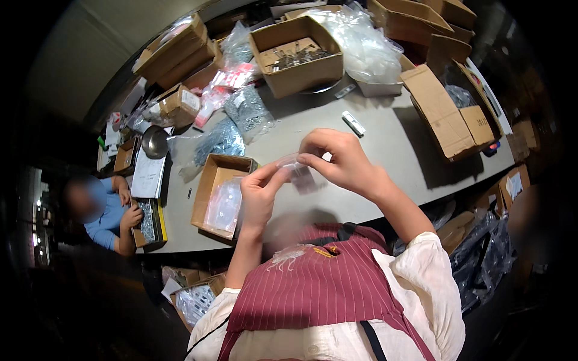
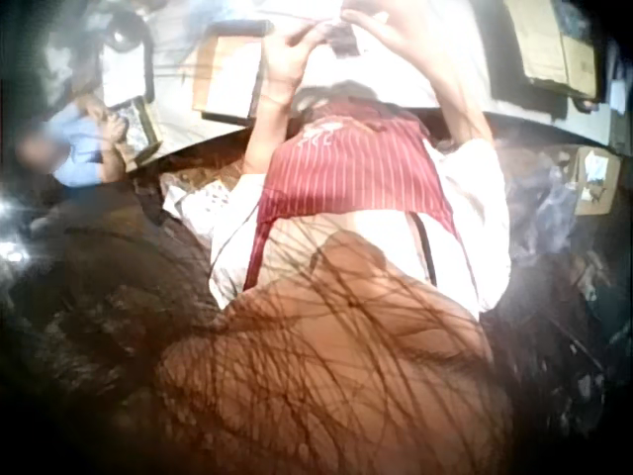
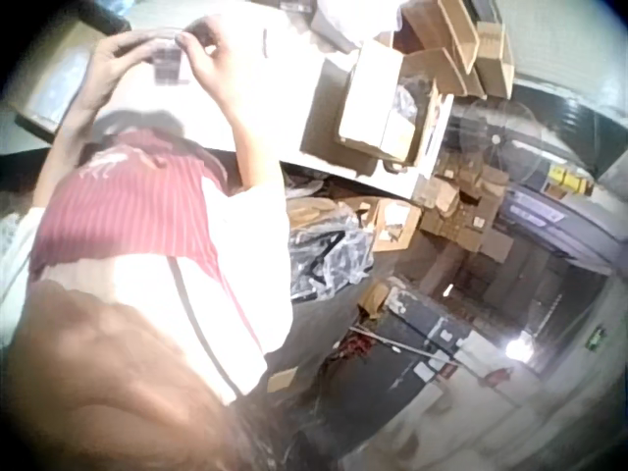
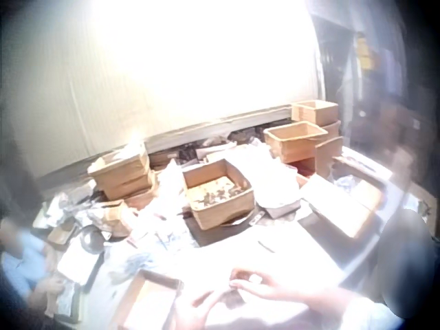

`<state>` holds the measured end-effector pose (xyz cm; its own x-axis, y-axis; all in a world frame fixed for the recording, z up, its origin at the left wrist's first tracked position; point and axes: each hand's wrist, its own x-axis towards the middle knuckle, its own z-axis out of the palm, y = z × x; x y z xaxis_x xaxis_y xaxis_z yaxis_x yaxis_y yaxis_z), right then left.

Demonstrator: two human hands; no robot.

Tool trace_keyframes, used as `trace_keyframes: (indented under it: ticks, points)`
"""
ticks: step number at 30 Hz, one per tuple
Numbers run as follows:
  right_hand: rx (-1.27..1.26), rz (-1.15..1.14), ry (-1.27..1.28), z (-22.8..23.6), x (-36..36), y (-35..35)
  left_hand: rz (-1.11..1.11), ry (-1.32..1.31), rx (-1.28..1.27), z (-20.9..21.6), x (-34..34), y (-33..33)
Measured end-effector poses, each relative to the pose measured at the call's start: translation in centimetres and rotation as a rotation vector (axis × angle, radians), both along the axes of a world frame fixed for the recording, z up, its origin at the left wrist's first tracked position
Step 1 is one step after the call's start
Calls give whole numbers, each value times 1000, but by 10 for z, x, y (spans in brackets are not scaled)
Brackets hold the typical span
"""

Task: The person repeatedly picks small metal parts and white plastic components from the table, inserts the metal parts into the plastic pieces, and places the assembled units into a cardboard box. The person also handles clear plastic bags and occasionally moves items on the table.

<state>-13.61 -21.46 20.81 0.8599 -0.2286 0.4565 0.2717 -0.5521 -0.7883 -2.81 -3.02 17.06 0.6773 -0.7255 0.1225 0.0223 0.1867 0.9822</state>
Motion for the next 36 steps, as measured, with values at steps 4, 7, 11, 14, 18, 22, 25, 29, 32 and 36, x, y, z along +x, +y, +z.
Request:
trace_keyframes:
  ticks: [4,7,11,14,18,22,25,29,32,36]
  points:
    - [50,38,-37,-1,12,21,194,17,-103,-1,-1,22]
    - [-7,117,-14,-5,21,36,321,-124,-46,0,-1,40]
    - [-202,240,-41,-15,43,68,487,-646,165,0,-1,71]
    - [-278,346,-58,-31,56,89,546,-775,214,-1,-3,96]
    - [-369,535,-177,-34,76,135,657,-833,273,-3,-15,149]
    - [-426,753,-218,-55,98,167,803,-652,375,-12,-30,206]
    - [-409,851,-262,-85,122,187,997,-540,538,-23,-44,256]
    - [-492,661,11,-130,172,174,1416,-566,730,-61,-65,348]
    - [-668,362,382,-181,226,147,1426,-887,1013,-77,-79,387]
    - [-788,275,388,-214,250,142,1447,-753,1181,-125,-88,410]
